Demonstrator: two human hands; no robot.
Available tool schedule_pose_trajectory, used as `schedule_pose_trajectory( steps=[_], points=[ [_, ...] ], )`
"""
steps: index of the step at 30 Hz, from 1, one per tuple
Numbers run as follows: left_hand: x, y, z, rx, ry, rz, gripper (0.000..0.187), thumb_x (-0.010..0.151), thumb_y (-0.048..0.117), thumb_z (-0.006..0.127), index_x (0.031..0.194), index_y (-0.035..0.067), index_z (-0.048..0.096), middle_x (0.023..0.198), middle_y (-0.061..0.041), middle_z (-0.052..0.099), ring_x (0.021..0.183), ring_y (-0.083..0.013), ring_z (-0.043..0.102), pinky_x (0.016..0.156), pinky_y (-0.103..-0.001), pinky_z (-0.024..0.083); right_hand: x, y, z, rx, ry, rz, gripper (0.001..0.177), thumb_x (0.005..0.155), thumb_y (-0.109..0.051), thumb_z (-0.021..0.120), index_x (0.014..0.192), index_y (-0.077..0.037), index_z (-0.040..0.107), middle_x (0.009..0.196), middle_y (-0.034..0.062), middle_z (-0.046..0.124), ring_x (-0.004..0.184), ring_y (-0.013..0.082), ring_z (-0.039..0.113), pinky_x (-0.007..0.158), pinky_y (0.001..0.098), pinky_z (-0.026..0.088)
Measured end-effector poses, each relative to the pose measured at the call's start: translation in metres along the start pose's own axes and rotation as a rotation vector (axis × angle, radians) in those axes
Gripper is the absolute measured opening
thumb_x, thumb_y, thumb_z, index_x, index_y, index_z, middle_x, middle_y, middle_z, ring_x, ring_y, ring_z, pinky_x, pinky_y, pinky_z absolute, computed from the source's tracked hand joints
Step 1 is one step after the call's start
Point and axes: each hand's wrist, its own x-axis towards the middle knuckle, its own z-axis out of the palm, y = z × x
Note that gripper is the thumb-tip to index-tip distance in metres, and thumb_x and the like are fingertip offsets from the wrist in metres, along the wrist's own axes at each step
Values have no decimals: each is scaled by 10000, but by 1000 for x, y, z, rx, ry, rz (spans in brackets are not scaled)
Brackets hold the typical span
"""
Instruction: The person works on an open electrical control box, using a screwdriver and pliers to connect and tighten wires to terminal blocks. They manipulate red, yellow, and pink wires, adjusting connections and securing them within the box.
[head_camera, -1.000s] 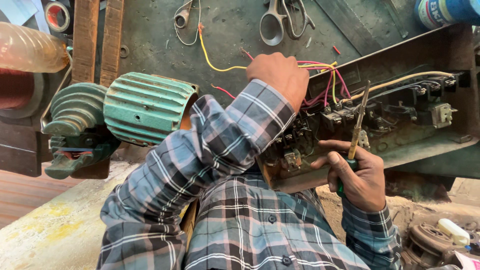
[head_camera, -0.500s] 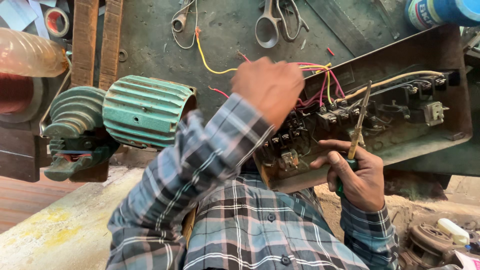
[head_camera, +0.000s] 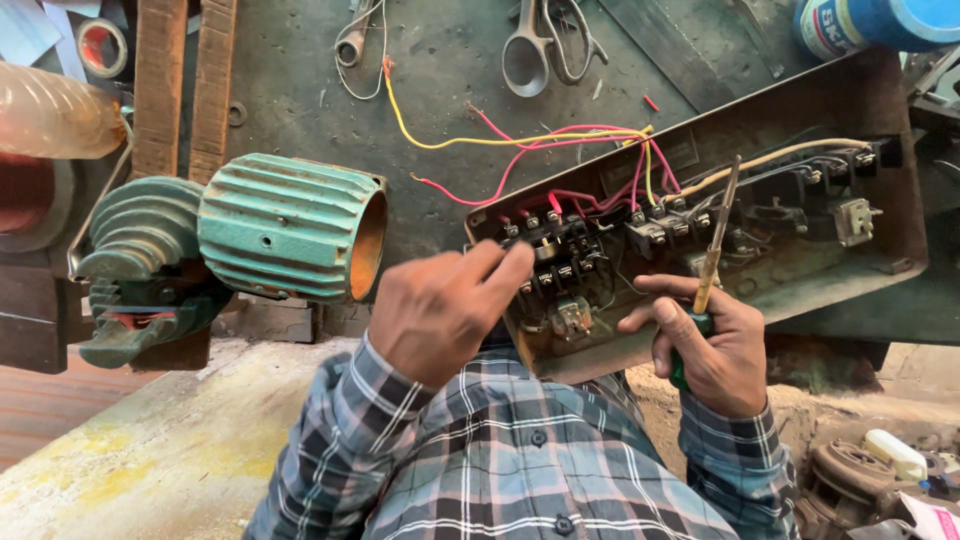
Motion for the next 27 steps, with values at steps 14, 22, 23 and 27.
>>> schedule_pose_trajectory(
  steps=[14,22,23,27],
  points=[
    [-50,-6,38,-201,186,200,261,906,151,720,1152,139,635,1095,-18,639,848,-176,644,679,-297,566,-2,-5,7,-17,-10,-47,303,1023,-111,579,1227,107,631,859,206,762,465,89,590,416,221,482],
    [-68,-13,50,-186,226,173,393,864,79,716,1251,129,671,1153,-37,638,1044,-248,609,835,-396,558,-4,-6,12,-37,8,-37,307,1032,-112,572,1242,105,630,860,206,760,481,84,581,432,214,471],
    [-69,-14,51,-185,229,164,432,862,57,707,1290,115,681,1172,-49,640,1065,-253,600,851,-401,554,-4,-6,13,-39,8,-34,308,1032,-111,573,1243,105,631,860,206,759,480,84,578,434,213,469],
    [-64,-23,61,-214,246,2,380,852,30,681,1226,98,688,1191,-87,639,1096,-283,604,830,-409,550,-5,-5,19,-44,-10,-28,308,1028,-111,573,1242,103,628,858,204,760,476,85,580,427,211,466]
  ],
)
